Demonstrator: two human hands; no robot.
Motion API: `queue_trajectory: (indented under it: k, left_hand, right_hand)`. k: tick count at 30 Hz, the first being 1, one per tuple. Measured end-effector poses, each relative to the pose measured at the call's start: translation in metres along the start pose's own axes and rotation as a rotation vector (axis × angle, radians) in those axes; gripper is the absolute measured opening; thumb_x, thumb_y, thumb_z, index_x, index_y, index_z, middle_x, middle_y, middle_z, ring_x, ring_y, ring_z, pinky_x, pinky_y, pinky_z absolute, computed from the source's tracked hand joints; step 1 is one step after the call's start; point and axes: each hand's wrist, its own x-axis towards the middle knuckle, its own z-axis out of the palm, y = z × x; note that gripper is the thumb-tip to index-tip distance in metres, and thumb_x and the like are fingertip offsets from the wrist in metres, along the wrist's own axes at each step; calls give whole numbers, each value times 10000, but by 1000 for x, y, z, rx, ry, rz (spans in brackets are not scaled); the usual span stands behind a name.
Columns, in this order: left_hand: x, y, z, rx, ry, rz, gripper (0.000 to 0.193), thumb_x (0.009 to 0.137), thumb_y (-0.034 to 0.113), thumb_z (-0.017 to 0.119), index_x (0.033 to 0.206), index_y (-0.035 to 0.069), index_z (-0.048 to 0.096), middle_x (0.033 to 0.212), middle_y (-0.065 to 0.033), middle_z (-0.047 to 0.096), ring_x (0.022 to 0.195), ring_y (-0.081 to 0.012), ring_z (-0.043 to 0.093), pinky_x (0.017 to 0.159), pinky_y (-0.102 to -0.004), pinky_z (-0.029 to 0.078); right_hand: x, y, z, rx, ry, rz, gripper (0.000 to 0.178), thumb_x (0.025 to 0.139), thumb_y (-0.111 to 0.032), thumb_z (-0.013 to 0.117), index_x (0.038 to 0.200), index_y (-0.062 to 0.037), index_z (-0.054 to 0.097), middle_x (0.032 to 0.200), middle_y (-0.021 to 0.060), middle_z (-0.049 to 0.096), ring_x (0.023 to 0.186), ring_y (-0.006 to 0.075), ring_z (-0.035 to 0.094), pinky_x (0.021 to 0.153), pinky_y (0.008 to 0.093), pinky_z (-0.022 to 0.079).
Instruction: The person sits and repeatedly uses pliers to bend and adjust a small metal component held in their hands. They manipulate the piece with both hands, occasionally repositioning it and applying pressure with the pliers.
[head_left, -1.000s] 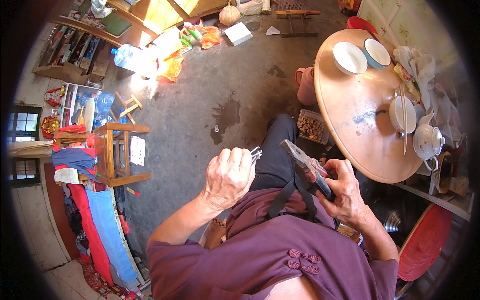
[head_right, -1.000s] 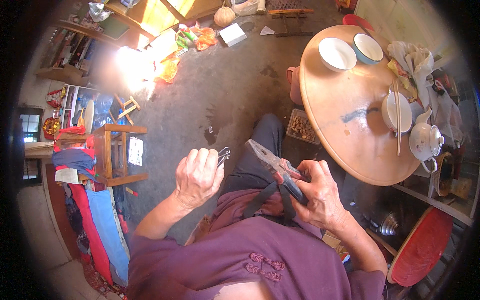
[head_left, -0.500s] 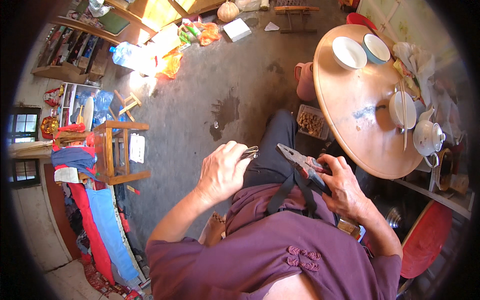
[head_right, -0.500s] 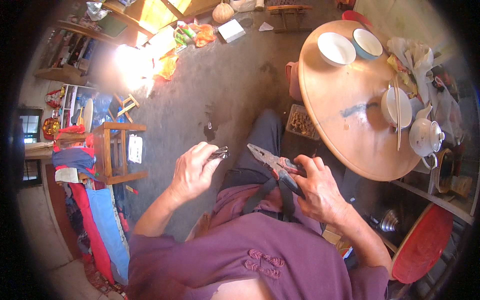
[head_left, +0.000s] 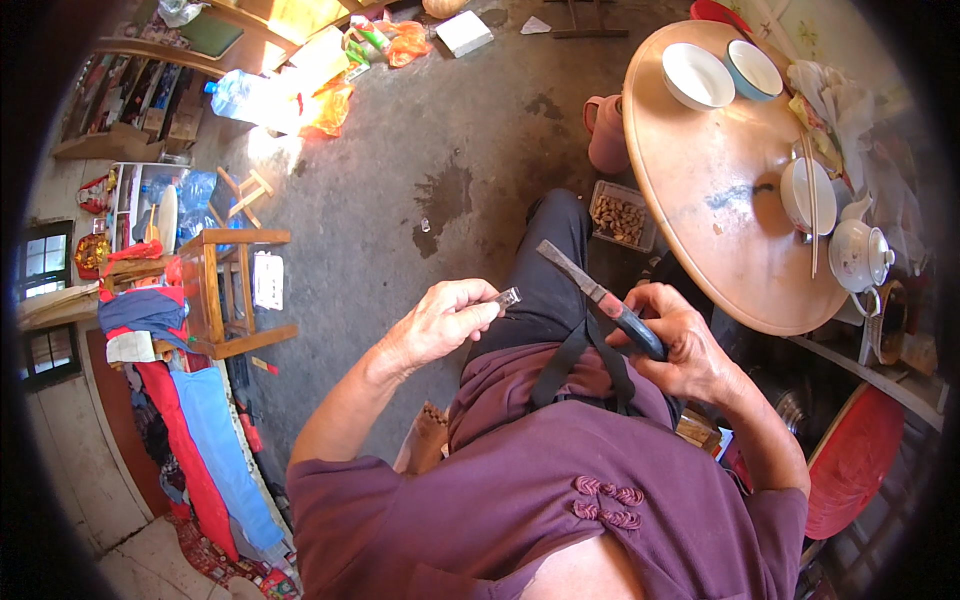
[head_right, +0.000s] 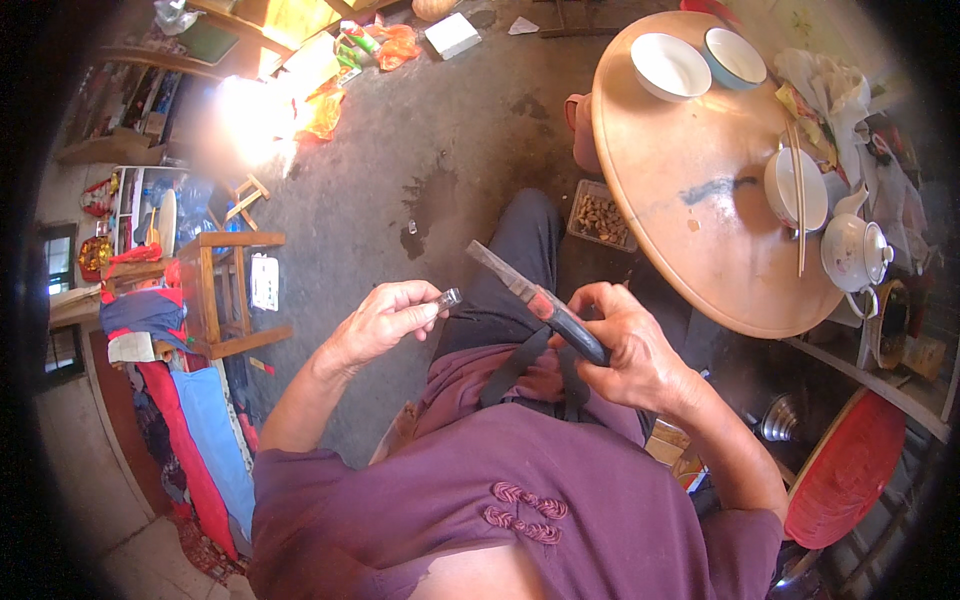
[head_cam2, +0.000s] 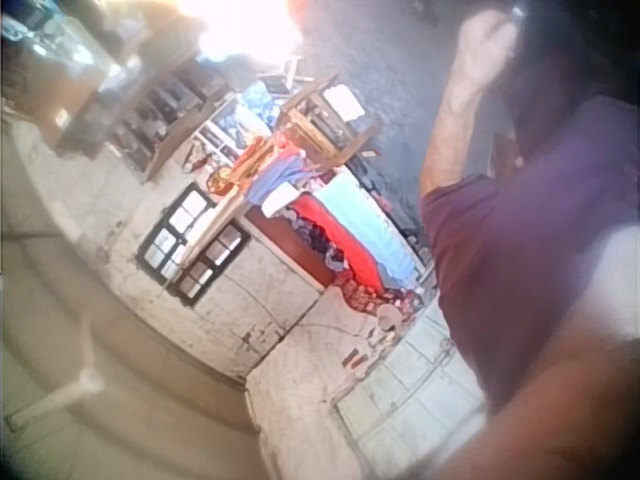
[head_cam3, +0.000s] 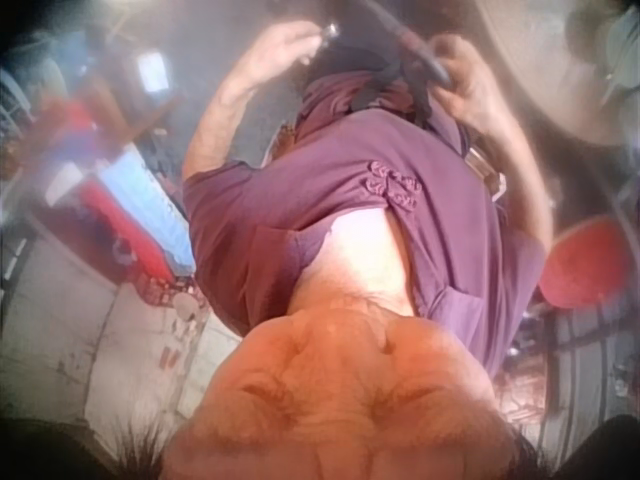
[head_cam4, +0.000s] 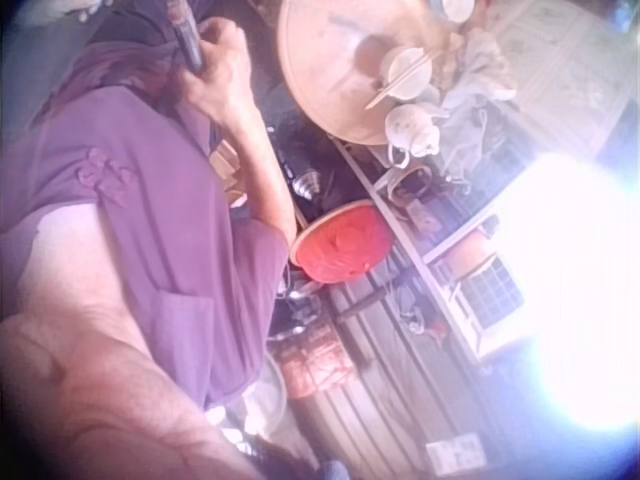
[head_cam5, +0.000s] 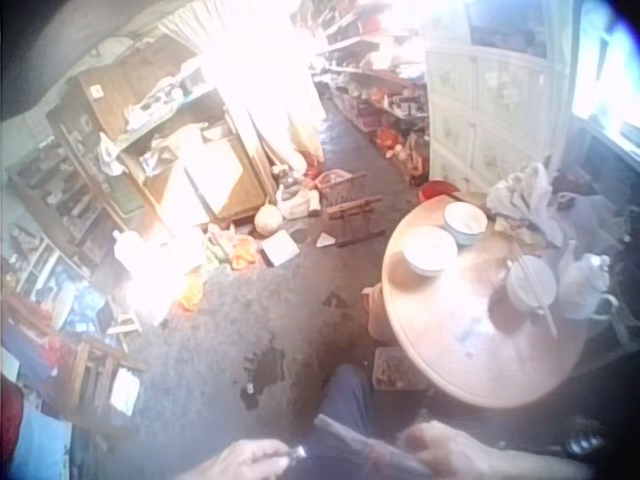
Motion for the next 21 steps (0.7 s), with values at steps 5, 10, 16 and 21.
queue_trajectory:
  k: [5,10,16,21]
  left_hand:
    - [0,0,-2,17,-2,-2,275,913,247,557,986,-9,628,812,8,584,733,-71,524,675,-232,449]
    - [4,2,-4,-6,-8,25,265,893,235,551,950,-14,626,789,-10,585,706,-88,531,635,-247,460]
    - [5,7,-5,-3,20,50,272,905,250,543,954,-4,629,791,3,579,706,-79,518,645,-238,452]
    - [6,14,-2,-29,8,87,255,892,236,555,929,-5,627,758,6,566,689,-81,503,627,-244,433]
  right_hand:
    - [-3,3,5,479,-166,128,397,662,58,591,1033,-39,695,1195,135,536,1124,256,522,976,353,412]
    - [-5,4,-3,596,-317,133,464,673,101,579,1105,-40,678,1366,127,425,1248,261,464,1042,357,364]
    - [-6,7,-6,799,-381,274,572,682,120,571,1223,-58,628,1495,60,328,1282,207,426,1051,349,355]
    - [-5,11,-4,838,-425,275,541,709,106,585,1225,-50,626,1358,42,472,1263,181,430,1049,324,343]
